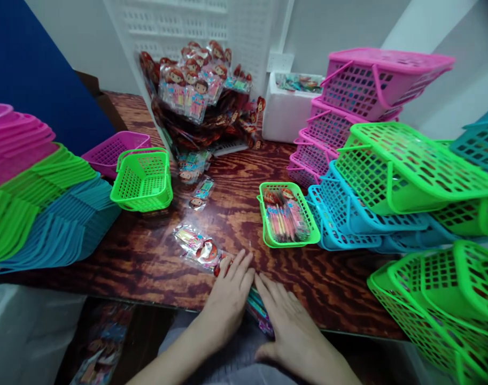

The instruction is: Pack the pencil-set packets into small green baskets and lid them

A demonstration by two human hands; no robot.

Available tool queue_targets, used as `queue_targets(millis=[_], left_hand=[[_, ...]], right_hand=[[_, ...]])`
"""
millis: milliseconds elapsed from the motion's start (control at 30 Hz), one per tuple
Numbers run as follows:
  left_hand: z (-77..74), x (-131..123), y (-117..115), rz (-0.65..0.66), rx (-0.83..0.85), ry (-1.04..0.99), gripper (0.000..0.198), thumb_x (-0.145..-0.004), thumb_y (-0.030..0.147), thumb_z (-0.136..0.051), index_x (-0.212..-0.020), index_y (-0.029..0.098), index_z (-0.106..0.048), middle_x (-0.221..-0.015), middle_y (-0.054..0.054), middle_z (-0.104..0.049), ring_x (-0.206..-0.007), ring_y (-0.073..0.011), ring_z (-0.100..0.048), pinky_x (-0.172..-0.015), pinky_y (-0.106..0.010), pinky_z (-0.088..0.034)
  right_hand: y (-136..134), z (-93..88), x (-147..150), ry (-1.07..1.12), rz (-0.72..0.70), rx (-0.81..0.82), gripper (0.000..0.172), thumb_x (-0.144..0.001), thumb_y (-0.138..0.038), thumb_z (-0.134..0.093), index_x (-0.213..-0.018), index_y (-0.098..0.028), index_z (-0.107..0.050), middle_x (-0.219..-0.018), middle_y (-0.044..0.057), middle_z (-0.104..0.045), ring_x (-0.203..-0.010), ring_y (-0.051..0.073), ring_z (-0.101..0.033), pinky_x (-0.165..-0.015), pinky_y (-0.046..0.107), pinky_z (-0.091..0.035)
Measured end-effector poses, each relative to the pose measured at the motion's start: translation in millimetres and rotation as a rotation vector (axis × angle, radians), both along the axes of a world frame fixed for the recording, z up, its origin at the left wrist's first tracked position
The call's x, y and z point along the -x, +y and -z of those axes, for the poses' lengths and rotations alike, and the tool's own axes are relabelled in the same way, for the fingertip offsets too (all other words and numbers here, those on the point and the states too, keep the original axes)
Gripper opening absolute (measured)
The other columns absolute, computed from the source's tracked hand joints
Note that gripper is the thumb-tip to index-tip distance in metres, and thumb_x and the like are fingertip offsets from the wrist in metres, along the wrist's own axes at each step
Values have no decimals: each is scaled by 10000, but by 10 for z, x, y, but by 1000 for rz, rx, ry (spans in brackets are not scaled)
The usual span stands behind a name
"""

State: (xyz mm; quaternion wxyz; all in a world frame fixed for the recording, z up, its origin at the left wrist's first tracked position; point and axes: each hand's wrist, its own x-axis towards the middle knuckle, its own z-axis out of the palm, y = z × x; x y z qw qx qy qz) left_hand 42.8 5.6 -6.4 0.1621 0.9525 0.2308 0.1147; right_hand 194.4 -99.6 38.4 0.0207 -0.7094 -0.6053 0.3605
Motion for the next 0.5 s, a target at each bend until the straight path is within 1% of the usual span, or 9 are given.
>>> queue_targets(millis=[33,67,133,167,233,300,367,433,500], left_hand=[[-34,-44,37,14,8,43,538,-791,1,-448,-1312,100,-540,-1396,-191,-535,-1364,-338,-434,-1177,-605,-258],[-63,-79,71,17,23,78,462,-807,24,-457,-1246,100,-584,-1260,-169,-620,-1257,-321,-528,-1178,-600,-258],[-110,-109,129,14,78,85,396,-831,52,-477,-1194,122,-618,-1104,-124,-667,-1117,-291,-596,-1183,-596,-243],[-133,-102,154,17,127,45,418,-840,62,-491,-1235,139,-604,-1118,-114,-663,-1124,-284,-592,-1187,-587,-240],[-184,-66,202,3,289,-114,554,-873,115,-545,-1416,205,-480,-1304,-112,-598,-1259,-279,-522,-1192,-548,-259],[-257,-54,253,-102,513,-336,728,-898,236,-626,-1542,288,-290,-1517,-103,-431,-1400,-280,-399,-1185,-502,-295],[-358,-134,313,-242,812,-550,782,-901,375,-665,-1560,312,-247,-1587,-101,-342,-1435,-291,-363,-1161,-471,-341],[-484,-333,385,-287,1182,-714,714,-901,481,-651,-1518,270,-362,-1531,-122,-439,-1370,-305,-461,-1109,-460,-405],[-614,-618,475,-214,1522,-796,632,-888,546,-641,-1411,213,-521,-1399,-143,-580,-1254,-312,-574,-1034,-447,-470]], right_hand=[[6,39,16,-45,10,-17,1048,-706,-244,-777,-1589,-206,-214,-1633,137,-254,-1480,364,-275,-1181,569,-306],[13,83,21,-82,23,-59,961,-734,-154,-700,-1581,-221,-250,-1616,133,-303,-1461,352,-318,-1163,561,-339],[23,157,-12,-98,62,-179,864,-749,-46,-552,-1557,-249,-322,-1552,119,-422,-1405,317,-413,-1124,520,-403],[24,171,-52,-59,88,-235,841,-745,-34,-517,-1541,-255,-358,-1515,113,-469,-1378,303,-450,-1112,502,-418],[23,129,-172,128,192,-304,780,-752,-72,-532,-1502,-253,-420,-1446,105,-545,-1317,289,-520,-1096,469,-438],[43,-2,-321,428,379,-323,724,-762,-149,-605,-1465,-238,-460,-1374,100,-611,-1231,283,-596,-1062,439,-470],[123,-183,-465,788,608,-324,725,-766,-246,-681,-1456,-234,-459,-1308,89,-661,-1146,281,-654,-1000,419,-514],[292,-355,-588,1077,801,-337,725,-748,-317,-735,-1427,-235,-491,-1236,77,-704,-1074,284,-689,-937,412,-545],[542,-476,-689,1226,901,-384,677,-716,-346,-775,-1349,-228,-567,-1168,71,-736,-1028,289,-706,-903,409,-556]])
